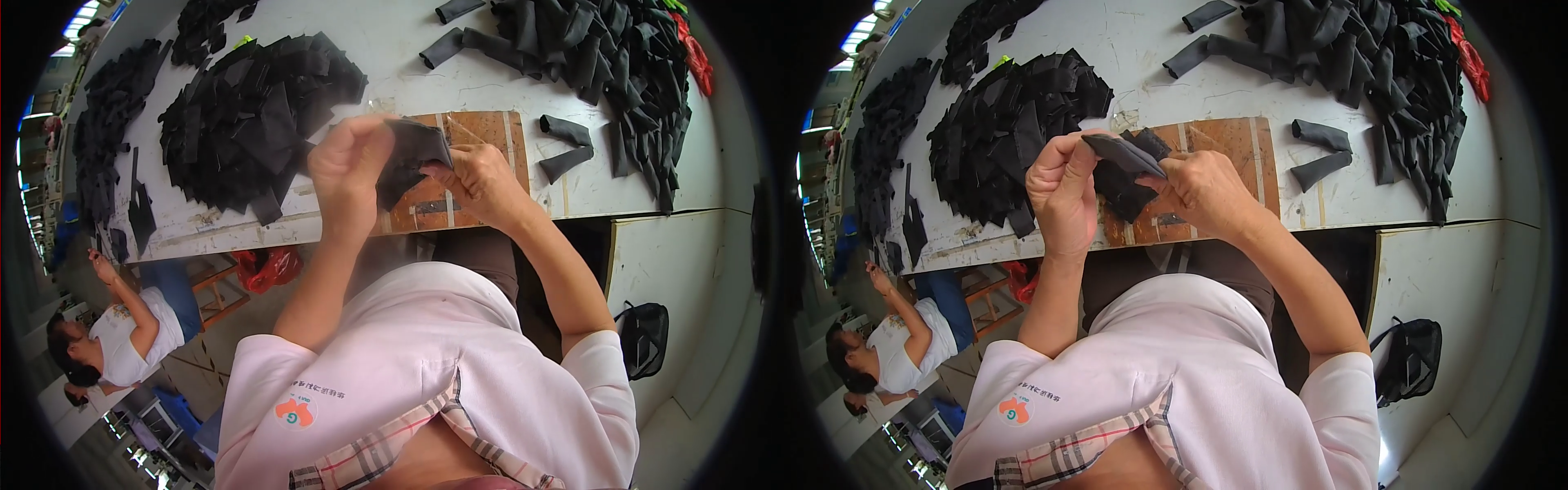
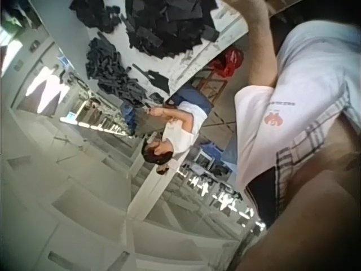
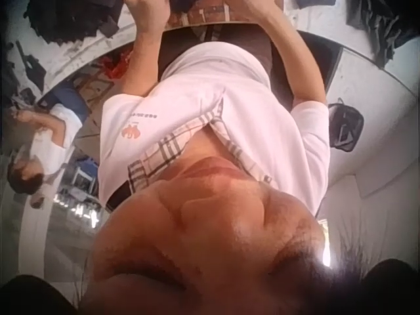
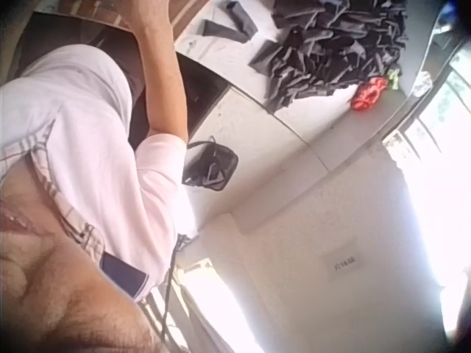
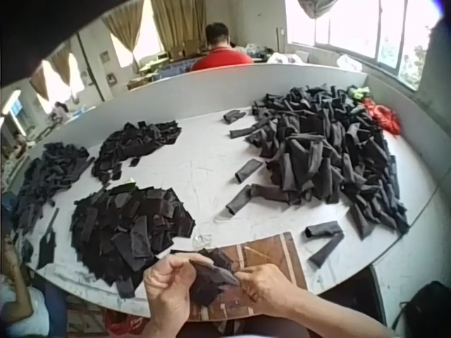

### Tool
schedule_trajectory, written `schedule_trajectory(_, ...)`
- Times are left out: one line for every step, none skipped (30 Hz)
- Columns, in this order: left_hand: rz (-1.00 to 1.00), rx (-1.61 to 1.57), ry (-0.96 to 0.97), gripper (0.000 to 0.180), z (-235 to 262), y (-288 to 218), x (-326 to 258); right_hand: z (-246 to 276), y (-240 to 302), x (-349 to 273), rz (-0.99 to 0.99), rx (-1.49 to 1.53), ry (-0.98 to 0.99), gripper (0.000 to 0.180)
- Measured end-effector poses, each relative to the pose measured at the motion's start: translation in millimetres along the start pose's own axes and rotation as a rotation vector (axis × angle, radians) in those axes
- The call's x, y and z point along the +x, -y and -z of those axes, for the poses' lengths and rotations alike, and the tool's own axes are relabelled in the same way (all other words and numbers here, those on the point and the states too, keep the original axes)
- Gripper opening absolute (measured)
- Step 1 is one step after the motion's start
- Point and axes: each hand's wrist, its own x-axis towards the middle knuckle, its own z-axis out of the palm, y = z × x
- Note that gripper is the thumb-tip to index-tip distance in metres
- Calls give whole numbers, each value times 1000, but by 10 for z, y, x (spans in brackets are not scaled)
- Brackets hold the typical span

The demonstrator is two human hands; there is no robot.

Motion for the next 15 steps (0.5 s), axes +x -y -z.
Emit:
schedule_trajectory(0,200,-23,15,48,72,17,70,34,48,-9,10,4,27)
schedule_trajectory(57,451,-82,22,15,55,30,203,85,101,-97,303,62,30)
schedule_trajectory(129,450,-156,24,58,205,23,354,128,168,-186,596,117,33)
schedule_trajectory(128,573,-193,24,149,383,0,527,140,305,-103,876,68,38)
schedule_trajectory(128,689,-218,25,225,569,-35,710,111,424,-23,1147,1,44)
schedule_trajectory(7,987,-189,28,311,749,-82,841,37,560,-32,950,-176,43)
schedule_trajectory(-127,1278,-147,33,349,859,-88,932,-27,624,-41,740,-353,44)
schedule_trajectory(-181,1330,-161,25,340,862,-54,896,-128,562,-131,545,-415,44)
schedule_trajectory(-179,1332,-158,25,373,868,-14,802,-238,495,-219,347,-472,44)
schedule_trajectory(-63,1344,-111,18,450,881,8,645,-179,395,-281,460,-430,46)
schedule_trajectory(51,1351,-60,12,496,869,6,509,-115,237,-338,587,-335,46)
schedule_trajectory(-69,1399,-58,11,542,872,1,358,-52,85,-406,656,-247,45)
schedule_trajectory(-58,1404,-62,11,568,860,-5,189,-2,-37,-449,671,-180,41)
schedule_trajectory(-105,1405,-52,10,580,830,-7,30,51,-154,-479,643,-108,39)
schedule_trajectory(-152,1407,-44,9,599,805,-12,-81,80,-240,-488,591,-44,43)
